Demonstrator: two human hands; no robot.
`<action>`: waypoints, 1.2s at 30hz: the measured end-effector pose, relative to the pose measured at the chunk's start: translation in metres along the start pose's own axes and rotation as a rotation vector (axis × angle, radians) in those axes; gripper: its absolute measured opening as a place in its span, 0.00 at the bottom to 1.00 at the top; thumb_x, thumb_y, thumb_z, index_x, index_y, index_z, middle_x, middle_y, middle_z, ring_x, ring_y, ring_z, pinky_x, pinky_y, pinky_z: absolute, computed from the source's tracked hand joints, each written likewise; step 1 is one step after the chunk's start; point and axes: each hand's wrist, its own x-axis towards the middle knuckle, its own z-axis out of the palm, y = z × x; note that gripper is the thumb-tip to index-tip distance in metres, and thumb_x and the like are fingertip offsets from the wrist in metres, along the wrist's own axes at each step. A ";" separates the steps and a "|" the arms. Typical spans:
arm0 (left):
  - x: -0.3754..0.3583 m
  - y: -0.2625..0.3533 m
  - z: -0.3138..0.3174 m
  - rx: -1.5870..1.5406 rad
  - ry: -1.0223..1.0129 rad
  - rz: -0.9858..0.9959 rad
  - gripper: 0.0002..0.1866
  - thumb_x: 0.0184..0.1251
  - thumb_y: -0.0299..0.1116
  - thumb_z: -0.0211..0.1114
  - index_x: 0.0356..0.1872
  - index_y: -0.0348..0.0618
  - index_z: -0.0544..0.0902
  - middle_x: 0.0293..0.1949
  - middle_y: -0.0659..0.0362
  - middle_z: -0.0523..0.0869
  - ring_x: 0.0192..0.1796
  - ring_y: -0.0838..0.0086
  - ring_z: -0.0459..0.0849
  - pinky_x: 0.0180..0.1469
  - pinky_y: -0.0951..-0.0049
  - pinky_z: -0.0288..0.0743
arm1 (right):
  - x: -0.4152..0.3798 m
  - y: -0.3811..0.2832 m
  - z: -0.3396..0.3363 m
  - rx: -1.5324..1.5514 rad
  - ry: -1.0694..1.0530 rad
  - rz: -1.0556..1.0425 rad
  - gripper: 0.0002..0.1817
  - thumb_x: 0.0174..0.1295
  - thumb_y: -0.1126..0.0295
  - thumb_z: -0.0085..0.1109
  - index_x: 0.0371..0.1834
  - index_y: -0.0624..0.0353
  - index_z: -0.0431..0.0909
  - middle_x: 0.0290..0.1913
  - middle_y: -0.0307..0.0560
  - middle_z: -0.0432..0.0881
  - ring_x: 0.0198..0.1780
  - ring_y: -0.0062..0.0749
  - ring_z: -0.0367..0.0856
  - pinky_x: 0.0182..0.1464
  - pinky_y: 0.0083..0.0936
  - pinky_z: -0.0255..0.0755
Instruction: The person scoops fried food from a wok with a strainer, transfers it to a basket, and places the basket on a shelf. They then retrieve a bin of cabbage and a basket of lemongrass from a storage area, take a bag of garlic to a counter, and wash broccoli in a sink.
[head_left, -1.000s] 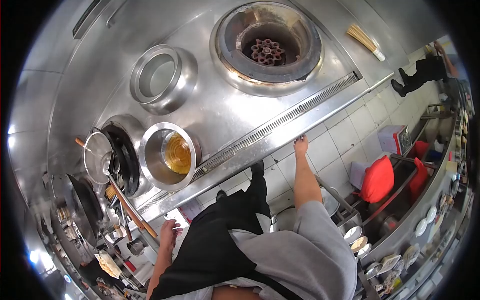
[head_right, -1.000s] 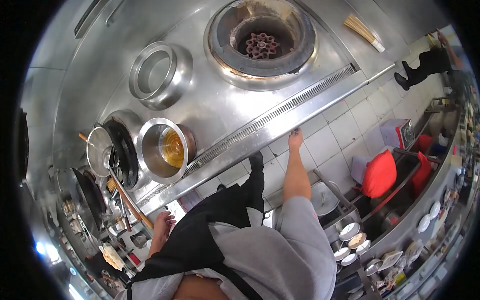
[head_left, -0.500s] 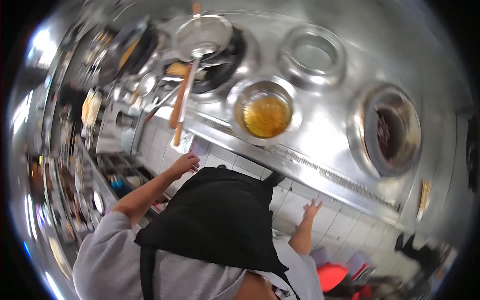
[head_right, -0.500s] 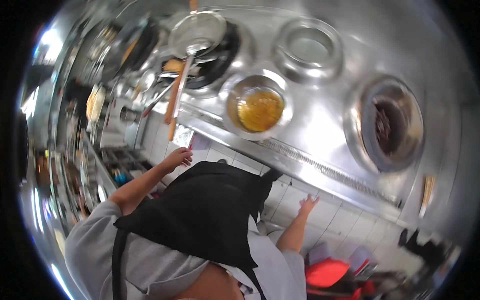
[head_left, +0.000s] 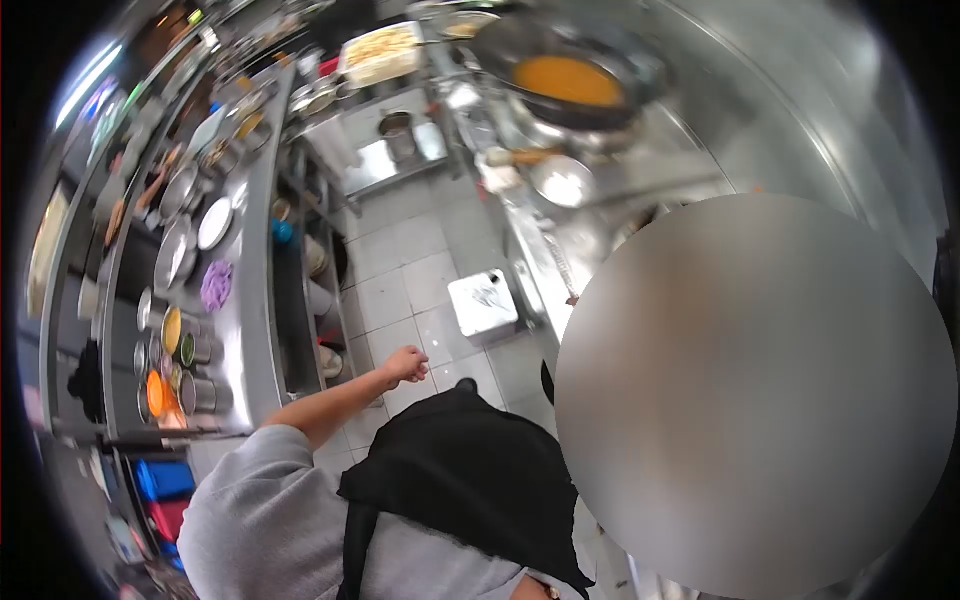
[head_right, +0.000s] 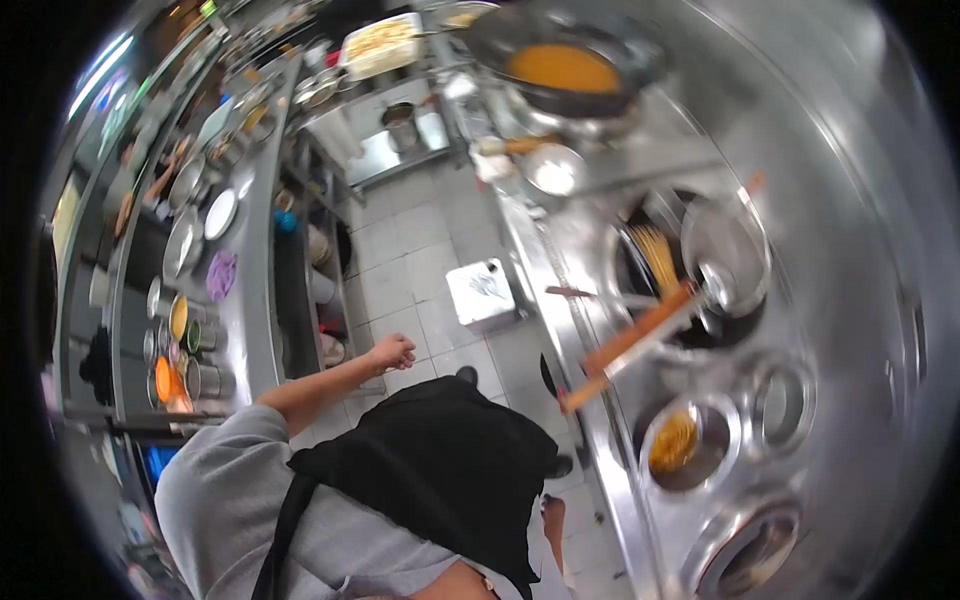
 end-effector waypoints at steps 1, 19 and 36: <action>0.005 -0.008 -0.029 -0.072 0.063 -0.025 0.11 0.63 0.34 0.55 0.42 0.38 0.72 0.29 0.55 0.81 0.26 0.73 0.81 0.27 0.74 0.75 | 0.025 -0.004 -0.004 -0.444 0.019 -0.273 0.13 0.57 0.71 0.50 0.45 0.56 0.76 0.27 0.47 0.77 0.26 0.38 0.76 0.26 0.35 0.71; -0.019 0.005 -0.196 -0.918 0.409 0.066 0.07 0.63 0.32 0.55 0.40 0.44 0.71 0.29 0.58 0.79 0.28 0.74 0.78 0.31 0.75 0.73 | 0.185 -0.503 0.305 -0.660 -0.383 0.203 0.13 0.61 0.58 0.52 0.33 0.57 0.76 0.24 0.44 0.75 0.22 0.31 0.75 0.22 0.30 0.73; 0.128 0.128 -0.424 -0.920 0.572 0.000 0.09 0.63 0.35 0.56 0.39 0.42 0.75 0.28 0.58 0.80 0.27 0.73 0.79 0.30 0.76 0.73 | 0.371 -0.773 0.611 -1.206 -0.458 -0.580 0.18 0.57 0.56 0.50 0.36 0.60 0.79 0.37 0.59 0.81 0.41 0.56 0.78 0.42 0.44 0.72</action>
